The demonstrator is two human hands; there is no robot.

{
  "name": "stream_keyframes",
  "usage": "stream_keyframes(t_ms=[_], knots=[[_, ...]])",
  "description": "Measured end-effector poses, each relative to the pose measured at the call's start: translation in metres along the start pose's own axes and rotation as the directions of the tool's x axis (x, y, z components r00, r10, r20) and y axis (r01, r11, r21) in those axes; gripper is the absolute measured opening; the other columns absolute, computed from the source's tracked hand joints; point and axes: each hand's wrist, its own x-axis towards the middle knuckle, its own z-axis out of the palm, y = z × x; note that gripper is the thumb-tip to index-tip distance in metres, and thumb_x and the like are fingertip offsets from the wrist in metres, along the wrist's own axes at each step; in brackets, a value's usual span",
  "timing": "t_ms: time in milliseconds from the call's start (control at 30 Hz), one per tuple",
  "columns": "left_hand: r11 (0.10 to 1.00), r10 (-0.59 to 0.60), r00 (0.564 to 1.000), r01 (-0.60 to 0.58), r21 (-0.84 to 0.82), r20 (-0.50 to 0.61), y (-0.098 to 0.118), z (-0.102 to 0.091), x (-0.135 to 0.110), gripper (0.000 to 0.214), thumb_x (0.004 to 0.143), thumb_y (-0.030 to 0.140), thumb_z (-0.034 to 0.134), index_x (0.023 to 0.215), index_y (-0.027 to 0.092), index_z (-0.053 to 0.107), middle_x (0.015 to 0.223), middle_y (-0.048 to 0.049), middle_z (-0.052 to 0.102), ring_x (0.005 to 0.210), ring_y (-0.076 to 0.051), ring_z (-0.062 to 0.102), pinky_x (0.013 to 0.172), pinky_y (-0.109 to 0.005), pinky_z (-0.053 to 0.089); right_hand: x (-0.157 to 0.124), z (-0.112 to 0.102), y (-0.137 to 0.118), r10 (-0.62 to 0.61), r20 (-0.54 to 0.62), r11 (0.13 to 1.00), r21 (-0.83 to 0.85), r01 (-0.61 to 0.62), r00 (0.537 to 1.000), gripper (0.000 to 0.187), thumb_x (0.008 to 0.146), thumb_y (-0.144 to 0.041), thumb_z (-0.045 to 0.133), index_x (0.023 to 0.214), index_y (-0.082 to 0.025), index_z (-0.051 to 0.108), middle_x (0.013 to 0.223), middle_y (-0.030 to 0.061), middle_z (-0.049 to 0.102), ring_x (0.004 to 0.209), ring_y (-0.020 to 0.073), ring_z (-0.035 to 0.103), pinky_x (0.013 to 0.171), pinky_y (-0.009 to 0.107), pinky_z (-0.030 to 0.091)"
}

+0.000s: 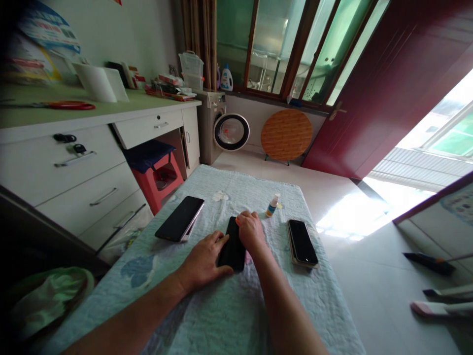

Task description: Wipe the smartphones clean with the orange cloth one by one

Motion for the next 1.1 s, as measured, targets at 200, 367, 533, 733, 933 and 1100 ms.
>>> stream_keyframes(t_ms=[200, 367, 533, 733, 933, 1100], knots=[[1.000, 0.003, 1.000, -0.003, -0.004, -0.007, 0.000, 0.000, 0.000, 0.071, 0.068, 0.057, 0.071, 0.124, 0.018, 0.055, 0.113, -0.0108, 0.056, 0.105, -0.031, 0.055, 0.094, -0.041, 0.044, 0.015, 0.006, -0.015, -0.054, 0.068, 0.998, -0.014, 0.055, 0.996, 0.031, 0.097, -0.020, 0.041, 0.082, -0.019, 0.067, 0.094, 0.0064, 0.065, 0.088, 0.0173, 0.051, 0.083, 0.028, 0.034], [1.000, -0.010, 1.000, 0.010, 0.005, -0.022, 0.002, 0.001, -0.001, 0.066, 0.067, 0.057, 0.071, 0.120, 0.020, 0.057, 0.110, -0.0092, 0.056, 0.103, -0.030, 0.056, 0.093, -0.041, 0.045, 0.018, 0.002, -0.017, -0.019, 0.096, 0.999, -0.033, 0.022, 0.995, 0.028, 0.097, -0.024, 0.042, 0.091, -0.020, 0.069, 0.098, 0.0076, 0.063, 0.088, 0.0194, 0.049, 0.080, 0.030, 0.036], [0.999, -0.018, 0.999, 0.019, 0.029, -0.026, 0.003, 0.001, -0.001, 0.073, 0.067, 0.060, 0.069, 0.124, 0.016, 0.056, 0.114, -0.0129, 0.055, 0.104, -0.033, 0.056, 0.092, -0.043, 0.045, 0.014, -0.004, -0.001, 0.078, 0.083, 0.996, -0.059, -0.074, 0.993, 0.029, 0.095, -0.023, 0.042, 0.099, -0.020, 0.070, 0.098, 0.0105, 0.063, 0.091, 0.0223, 0.049, 0.079, 0.031, 0.035], [1.000, 0.004, 0.999, -0.003, 0.021, -0.046, 0.000, 0.003, -0.001, 0.076, 0.067, 0.057, 0.070, 0.128, 0.015, 0.053, 0.116, -0.0129, 0.056, 0.107, -0.032, 0.055, 0.096, -0.041, 0.043, 0.004, -0.003, 0.024, 0.197, 0.036, 0.978, -0.075, -0.194, 0.980, 0.028, 0.083, -0.013, 0.050, 0.099, -0.018, 0.071, 0.096, 0.0110, 0.063, 0.089, 0.0217, 0.051, 0.082, 0.031, 0.035], [1.000, 0.013, 1.000, -0.013, 0.017, -0.028, 0.000, 0.001, -0.001, 0.076, 0.067, 0.057, 0.071, 0.128, 0.016, 0.053, 0.118, -0.0131, 0.056, 0.108, -0.032, 0.056, 0.097, -0.041, 0.044, 0.002, 0.000, 0.023, 0.202, -0.018, 0.976, -0.073, -0.203, 0.979, 0.025, 0.086, -0.016, 0.048, 0.095, -0.017, 0.071, 0.095, 0.0128, 0.063, 0.088, 0.0228, 0.052, 0.080, 0.032, 0.036], [1.000, 0.008, 1.000, -0.008, 0.000, -0.023, 0.000, 0.001, -0.001, 0.072, 0.067, 0.055, 0.071, 0.125, 0.017, 0.055, 0.117, -0.0123, 0.056, 0.107, -0.033, 0.055, 0.096, -0.043, 0.044, 0.008, 0.004, 0.006, 0.122, -0.031, 0.990, -0.065, -0.124, 0.992, 0.026, 0.092, -0.018, 0.045, 0.093, -0.018, 0.071, 0.096, 0.0124, 0.063, 0.090, 0.0234, 0.050, 0.080, 0.033, 0.036]])
